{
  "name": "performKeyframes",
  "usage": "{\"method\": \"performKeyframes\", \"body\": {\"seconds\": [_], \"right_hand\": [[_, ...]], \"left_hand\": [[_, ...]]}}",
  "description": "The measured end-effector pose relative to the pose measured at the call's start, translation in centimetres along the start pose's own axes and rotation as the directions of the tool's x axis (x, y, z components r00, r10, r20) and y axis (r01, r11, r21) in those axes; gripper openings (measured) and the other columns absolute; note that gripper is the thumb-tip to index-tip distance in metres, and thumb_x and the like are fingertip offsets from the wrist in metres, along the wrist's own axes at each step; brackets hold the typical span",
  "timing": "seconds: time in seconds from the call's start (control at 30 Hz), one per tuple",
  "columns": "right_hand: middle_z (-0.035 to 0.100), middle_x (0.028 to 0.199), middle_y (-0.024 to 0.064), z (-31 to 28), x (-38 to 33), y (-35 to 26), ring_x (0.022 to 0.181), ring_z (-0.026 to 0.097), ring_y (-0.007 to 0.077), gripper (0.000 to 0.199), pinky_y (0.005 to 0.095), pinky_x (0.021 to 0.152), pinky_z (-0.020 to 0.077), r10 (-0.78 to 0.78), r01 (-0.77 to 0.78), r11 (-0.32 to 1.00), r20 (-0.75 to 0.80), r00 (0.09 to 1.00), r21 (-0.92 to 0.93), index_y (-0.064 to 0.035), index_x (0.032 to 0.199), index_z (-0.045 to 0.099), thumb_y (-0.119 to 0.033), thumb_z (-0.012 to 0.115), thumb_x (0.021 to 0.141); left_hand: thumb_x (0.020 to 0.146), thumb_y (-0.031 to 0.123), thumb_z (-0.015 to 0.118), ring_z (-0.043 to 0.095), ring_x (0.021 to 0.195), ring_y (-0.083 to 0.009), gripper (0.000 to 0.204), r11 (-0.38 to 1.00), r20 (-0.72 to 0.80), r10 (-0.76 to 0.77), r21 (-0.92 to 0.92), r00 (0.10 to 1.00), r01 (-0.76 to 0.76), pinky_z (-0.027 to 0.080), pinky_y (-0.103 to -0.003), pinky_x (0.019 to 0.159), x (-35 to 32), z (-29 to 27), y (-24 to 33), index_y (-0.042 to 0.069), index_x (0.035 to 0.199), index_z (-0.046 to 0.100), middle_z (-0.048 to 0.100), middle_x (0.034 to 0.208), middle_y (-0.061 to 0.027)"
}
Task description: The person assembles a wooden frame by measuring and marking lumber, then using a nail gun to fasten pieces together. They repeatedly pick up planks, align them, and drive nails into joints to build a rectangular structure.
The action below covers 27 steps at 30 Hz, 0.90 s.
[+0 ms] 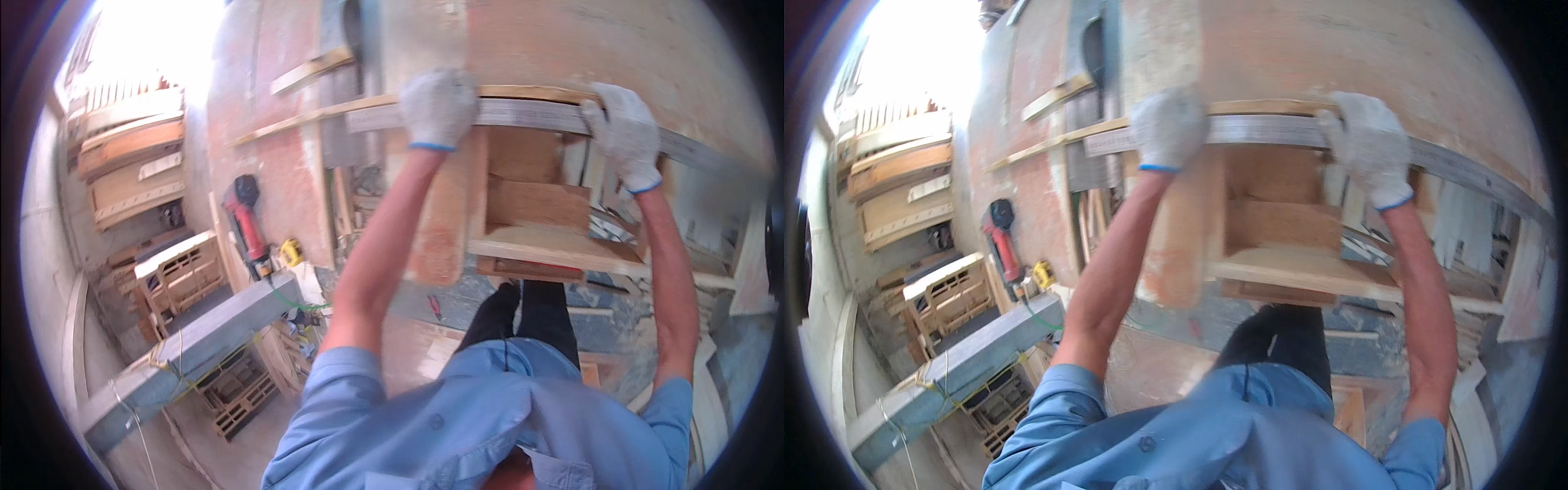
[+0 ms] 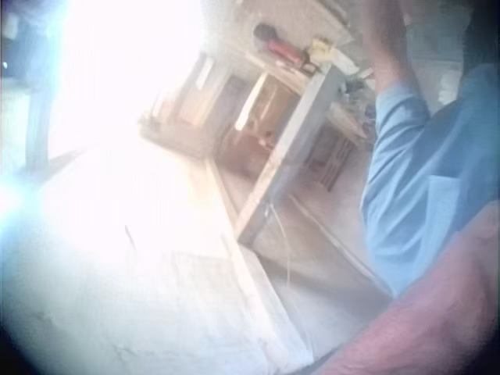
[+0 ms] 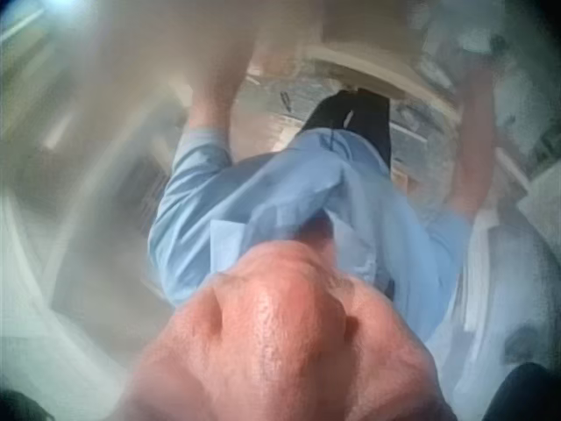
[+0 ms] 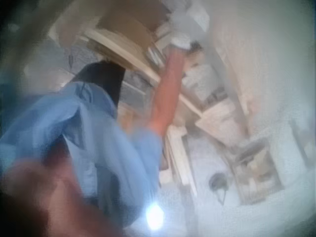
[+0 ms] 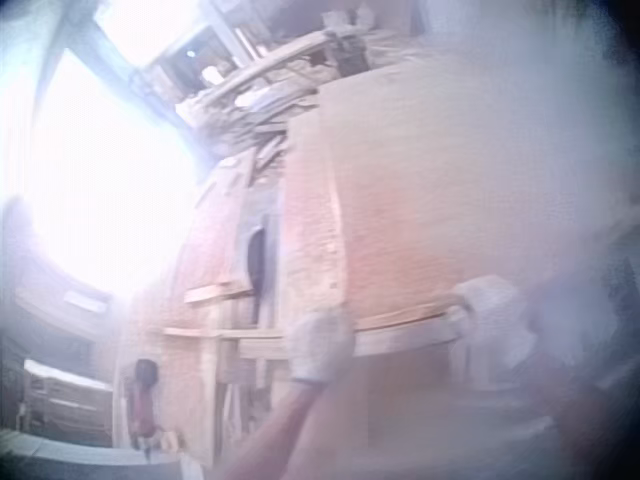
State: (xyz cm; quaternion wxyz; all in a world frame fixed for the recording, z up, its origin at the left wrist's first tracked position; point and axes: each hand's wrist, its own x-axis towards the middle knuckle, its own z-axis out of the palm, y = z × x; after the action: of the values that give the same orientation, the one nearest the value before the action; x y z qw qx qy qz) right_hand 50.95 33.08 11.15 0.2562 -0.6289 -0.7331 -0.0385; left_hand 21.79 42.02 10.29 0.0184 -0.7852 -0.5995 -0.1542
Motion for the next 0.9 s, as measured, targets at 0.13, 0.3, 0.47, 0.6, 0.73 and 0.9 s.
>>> {"method": "performKeyframes", "body": {"seconds": [0.13, 0.3, 0.47, 0.6, 0.73, 0.9], "right_hand": [[0.07, 0.103, 0.0119, 0.8, 0.0, 0.1, 0.096, 0.068, 0.033, 0.026, 0.0434, 0.084, 0.0539, 0.015, -0.015, 0.997, -0.001, 1.0, -0.079, -0.0114, 0.111, 0.069, -0.034, 0.064, 0.099], [0.071, 0.1, 0.0108, 1.5, -0.1, 1.3, 0.094, 0.068, 0.0309, 0.022, 0.0426, 0.083, 0.0543, 0.013, -0.013, 1.0, -0.024, 1.0, -0.021, -0.0107, 0.107, 0.07, -0.03, 0.061, 0.101], [0.071, 0.097, 0.01, 1.3, 0.1, 1.0, 0.092, 0.068, 0.0302, 0.02, 0.042, 0.081, 0.0546, 0.027, -0.028, 0.998, -0.027, 0.999, -0.051, -0.0113, 0.102, 0.071, -0.026, 0.059, 0.101], [0.071, 0.097, 0.009, 1.8, 1.1, 1.2, 0.091, 0.068, 0.0299, 0.019, 0.0413, 0.08, 0.0548, 0.019, -0.022, 0.997, -0.041, 0.999, -0.076, -0.012, 0.101, 0.071, -0.026, 0.059, 0.101], [0.07, 0.096, 0.0081, 2.7, 3.0, 1.9, 0.09, 0.068, 0.03, 0.017, 0.0414, 0.079, 0.055, -0.031, 0.024, 0.995, -0.066, 0.997, -0.101, -0.0119, 0.101, 0.071, -0.025, 0.06, 0.1], [0.07, 0.096, 0.0074, 4.6, 6.0, 4.1, 0.092, 0.068, 0.03, 0.019, 0.0426, 0.079, 0.0552, -0.035, 0.027, 0.996, -0.101, 0.994, -0.088, -0.0131, 0.1, 0.07, -0.026, 0.056, 0.1]], "left_hand": [[0.094, 0.038, 0.056, 0.067, 0.074, -0.0406, 0.042, 0.991, 0.014, -0.006, -0.131, 1.0, 0.008, 0.05, -0.052, 0.073, -0.2, -0.2, 0.2, 0.006, 0.071, 0.072, 0.071, 0.076, -0.0207], [0.091, 0.037, 0.064, 0.064, 0.079, -0.0392, 0.037, 0.977, -0.076, 0.12, -0.167, 0.99, -0.132, 0.047, -0.05, 0.077, -1.2, -0.8, 0.4, 0.004, 0.073, 0.07, 0.067, 0.079, -0.0194], [0.089, 0.034, 0.067, 0.063, 0.077, -0.0371, 0.033, 0.971, -0.227, 0.14, -0.158, 0.964, -0.178, 0.046, -0.05, 0.075, -1.2, -0.4, 0.3, 0.005, 0.073, 0.069, 0.066, 0.077, -0.0171], [0.089, 0.031, 0.065, 0.063, 0.074, -0.0388, 0.031, 0.968, -0.186, 0.139, -0.182, 0.973, -0.173, 0.047, -0.052, 0.073, -0.2, 0.0, 0.0, 0.006, 0.072, 0.066, 0.065, 0.074, -0.0171], [0.089, 0.031, 0.063, 0.063, 0.067, -0.0402, 0.029, 0.963, -0.256, 0.184, -0.147, 0.949, -0.226, 0.048, -0.052, 0.066, 1.8, 0.7, -0.7, 0.008, 0.072, 0.066, 0.066, 0.071, -0.0166], [0.09, 0.038, 0.062, 0.068, 0.071, -0.0391, 0.038, 0.99, -0.015, 0.107, -0.096, 0.994, -0.107, 0.052, -0.052, 0.069, 5.7, 1.4, -0.5, 0.005, 0.073, 0.07, 0.069, 0.074, -0.0211]]}}
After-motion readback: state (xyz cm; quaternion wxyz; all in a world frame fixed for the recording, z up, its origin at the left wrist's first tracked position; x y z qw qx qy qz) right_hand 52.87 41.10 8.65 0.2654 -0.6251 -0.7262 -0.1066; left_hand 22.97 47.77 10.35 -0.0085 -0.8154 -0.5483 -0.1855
